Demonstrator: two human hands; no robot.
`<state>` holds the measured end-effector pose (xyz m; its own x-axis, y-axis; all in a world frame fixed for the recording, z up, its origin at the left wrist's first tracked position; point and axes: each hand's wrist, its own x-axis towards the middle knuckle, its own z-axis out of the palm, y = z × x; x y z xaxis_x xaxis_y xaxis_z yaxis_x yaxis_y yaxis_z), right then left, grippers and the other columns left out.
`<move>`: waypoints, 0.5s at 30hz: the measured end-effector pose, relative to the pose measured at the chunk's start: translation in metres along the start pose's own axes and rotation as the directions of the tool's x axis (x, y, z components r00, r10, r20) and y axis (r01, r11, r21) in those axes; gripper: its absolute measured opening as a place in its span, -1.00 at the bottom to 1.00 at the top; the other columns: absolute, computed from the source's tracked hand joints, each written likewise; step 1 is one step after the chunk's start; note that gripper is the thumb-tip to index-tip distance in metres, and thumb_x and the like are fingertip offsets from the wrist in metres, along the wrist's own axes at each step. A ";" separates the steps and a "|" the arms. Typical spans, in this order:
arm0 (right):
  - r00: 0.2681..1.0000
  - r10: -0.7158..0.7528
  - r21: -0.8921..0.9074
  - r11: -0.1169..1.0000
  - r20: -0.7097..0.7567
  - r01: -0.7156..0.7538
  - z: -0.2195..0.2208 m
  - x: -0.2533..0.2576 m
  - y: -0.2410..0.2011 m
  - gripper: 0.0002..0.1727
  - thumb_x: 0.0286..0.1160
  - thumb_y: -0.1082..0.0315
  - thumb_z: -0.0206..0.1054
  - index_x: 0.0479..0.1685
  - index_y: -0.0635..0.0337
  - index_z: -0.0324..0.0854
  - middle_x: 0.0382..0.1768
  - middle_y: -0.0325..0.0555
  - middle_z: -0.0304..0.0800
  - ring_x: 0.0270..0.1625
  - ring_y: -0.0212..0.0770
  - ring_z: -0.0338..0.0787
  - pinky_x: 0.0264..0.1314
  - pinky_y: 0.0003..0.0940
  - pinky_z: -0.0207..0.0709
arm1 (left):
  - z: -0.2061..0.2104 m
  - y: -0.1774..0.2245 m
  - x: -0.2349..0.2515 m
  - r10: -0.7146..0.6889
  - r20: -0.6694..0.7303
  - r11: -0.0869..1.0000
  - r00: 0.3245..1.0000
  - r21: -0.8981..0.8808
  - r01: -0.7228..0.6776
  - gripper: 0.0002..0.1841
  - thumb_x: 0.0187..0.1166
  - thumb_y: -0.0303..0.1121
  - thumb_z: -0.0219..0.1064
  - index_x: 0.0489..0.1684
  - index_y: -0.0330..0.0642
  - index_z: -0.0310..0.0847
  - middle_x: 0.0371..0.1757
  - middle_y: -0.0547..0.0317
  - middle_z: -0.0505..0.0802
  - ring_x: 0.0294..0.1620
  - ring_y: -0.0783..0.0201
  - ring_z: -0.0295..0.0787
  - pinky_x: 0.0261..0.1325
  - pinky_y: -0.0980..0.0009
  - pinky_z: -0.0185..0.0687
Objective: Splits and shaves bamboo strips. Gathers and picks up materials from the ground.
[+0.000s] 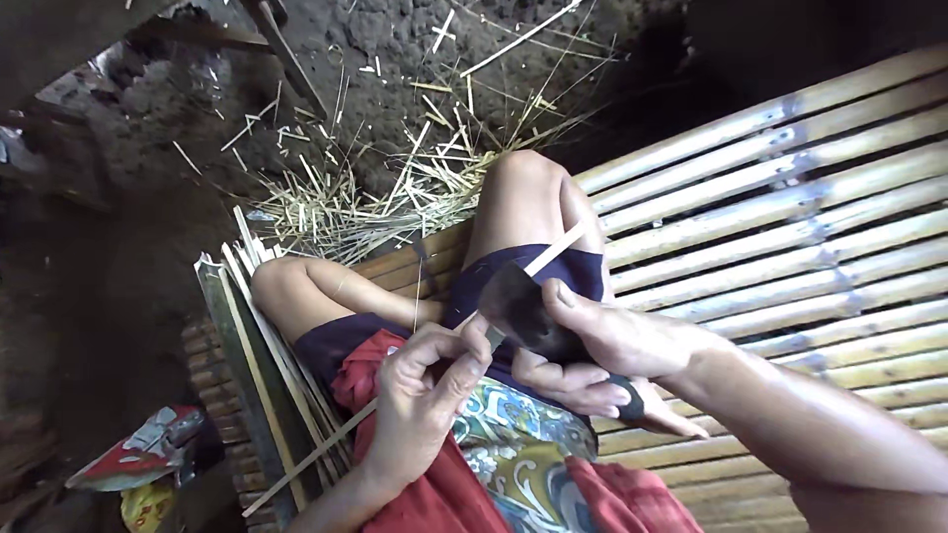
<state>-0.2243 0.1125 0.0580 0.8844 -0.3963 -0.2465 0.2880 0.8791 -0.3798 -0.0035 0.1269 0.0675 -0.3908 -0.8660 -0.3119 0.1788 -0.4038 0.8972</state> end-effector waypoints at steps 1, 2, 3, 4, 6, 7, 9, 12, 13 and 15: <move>1.000 0.012 -0.018 1.000 0.002 -0.012 0.001 -0.001 -0.002 -0.19 0.37 -0.64 -0.10 -0.48 0.00 0.39 -0.81 -0.55 0.24 -0.88 -0.71 0.39 -0.84 -0.81 0.33 | 0.000 -0.001 0.000 0.005 0.004 1.000 1.000 -0.002 -0.005 -0.92 0.60 -0.45 0.38 -0.29 -0.17 0.78 -0.32 0.40 0.75 -0.54 0.69 0.54 -0.51 0.75 0.52; 1.000 0.026 -0.013 1.000 0.003 -0.026 0.002 -0.002 -0.003 -0.20 0.40 -0.63 -0.10 -0.47 0.00 0.39 -0.80 -0.55 0.24 -0.88 -0.71 0.39 -0.84 -0.81 0.33 | 0.001 -0.001 0.000 0.007 0.014 1.000 1.000 -0.005 -0.007 -0.92 0.60 -0.44 0.39 -0.28 -0.16 0.78 -0.32 0.40 0.74 -0.53 0.69 0.54 -0.51 0.76 0.52; 0.999 0.040 -0.008 0.999 0.000 -0.040 0.003 -0.003 -0.004 -0.20 0.43 -0.62 -0.12 -0.46 0.00 0.40 -0.81 -0.54 0.25 -0.88 -0.70 0.39 -0.84 -0.81 0.34 | 0.001 -0.001 0.000 0.009 0.026 1.000 1.000 -0.001 -0.009 -0.93 0.60 -0.42 0.40 -0.27 -0.15 0.79 -0.31 0.41 0.75 -0.53 0.69 0.54 -0.51 0.76 0.52; 0.998 0.062 0.008 0.998 -0.006 -0.062 0.004 -0.004 -0.006 -0.20 0.46 -0.61 -0.14 -0.45 0.00 0.41 -0.82 -0.53 0.26 -0.88 -0.69 0.39 -0.83 -0.80 0.34 | 0.001 -0.001 0.000 0.014 0.035 1.000 0.999 0.008 -0.015 -0.92 0.60 -0.41 0.40 -0.25 -0.15 0.81 -0.30 0.40 0.76 -0.52 0.69 0.55 -0.50 0.76 0.53; 0.995 0.100 0.047 0.994 -0.023 -0.099 0.006 -0.002 -0.008 -0.18 0.49 -0.59 -0.20 -0.36 0.05 0.40 -0.82 -0.47 0.26 -0.88 -0.63 0.43 -0.83 -0.75 0.38 | 0.003 -0.001 0.000 0.026 0.053 0.999 0.998 0.024 -0.027 -0.91 0.60 -0.42 0.40 -0.21 -0.16 0.84 -0.26 0.39 0.77 -0.49 0.69 0.56 -0.47 0.75 0.54; 0.993 0.111 0.053 0.993 -0.034 -0.109 0.008 0.000 -0.009 -0.18 0.53 -0.57 -0.26 -0.35 0.07 0.40 -0.82 -0.44 0.27 -0.89 -0.60 0.44 -0.84 -0.72 0.41 | 0.003 -0.001 -0.001 0.025 0.054 0.999 0.998 0.022 -0.026 -0.90 0.60 -0.42 0.40 -0.20 -0.17 0.85 -0.26 0.39 0.78 -0.49 0.69 0.56 -0.47 0.75 0.53; 0.995 0.078 -0.013 0.997 -0.063 -0.079 0.014 0.003 -0.011 -0.16 0.58 -0.52 -0.37 -0.38 0.08 0.43 -0.80 -0.41 0.31 -0.87 -0.59 0.48 -0.84 -0.70 0.44 | 0.001 0.000 -0.002 0.008 0.047 1.000 0.999 -0.002 -0.007 -0.92 0.60 -0.41 0.40 -0.23 -0.15 0.82 -0.29 0.40 0.77 -0.52 0.70 0.55 -0.50 0.76 0.52; 0.987 -0.116 -0.441 0.896 -0.109 0.056 0.020 0.010 -0.005 -0.22 0.71 -0.42 -0.46 -0.23 0.00 0.47 -0.65 -0.45 0.65 -0.82 -0.69 0.43 -0.85 -0.78 0.27 | 0.004 0.000 -0.002 0.044 0.015 0.998 0.999 -0.034 -0.044 -0.93 0.59 -0.47 0.40 -0.23 -0.25 0.79 -0.41 0.35 0.82 -0.54 0.65 0.62 -0.47 0.72 0.58; 0.982 -0.151 -0.526 0.848 -0.114 0.069 0.021 0.013 -0.001 -0.27 0.73 -0.39 -0.44 -0.10 -0.02 0.46 -0.58 -0.48 0.70 -0.80 -0.72 0.40 -0.83 -0.80 0.24 | 0.005 -0.002 -0.002 0.059 0.014 0.998 0.998 -0.039 -0.059 -0.93 0.59 -0.50 0.38 -0.25 -0.27 0.77 -0.44 0.34 0.83 -0.54 0.64 0.65 -0.45 0.70 0.61; 0.968 -0.193 -0.621 0.782 -0.163 0.051 0.021 0.016 0.001 -0.27 0.72 -0.42 -0.37 0.20 -0.04 0.44 -0.51 -0.47 0.70 -0.78 -0.69 0.39 -0.82 -0.78 0.27 | 0.006 -0.006 0.002 0.093 0.013 0.996 0.996 -0.016 -0.093 -0.93 0.60 -0.54 0.35 -0.22 -0.31 0.75 -0.38 0.31 0.81 -0.52 0.61 0.66 -0.42 0.68 0.66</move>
<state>-0.2021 0.1123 0.0720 0.7402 -0.5963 -0.3106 0.0430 0.5030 -0.8632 -0.0104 0.1292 0.0636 -0.3846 -0.8957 -0.2230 0.2287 -0.3265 0.9171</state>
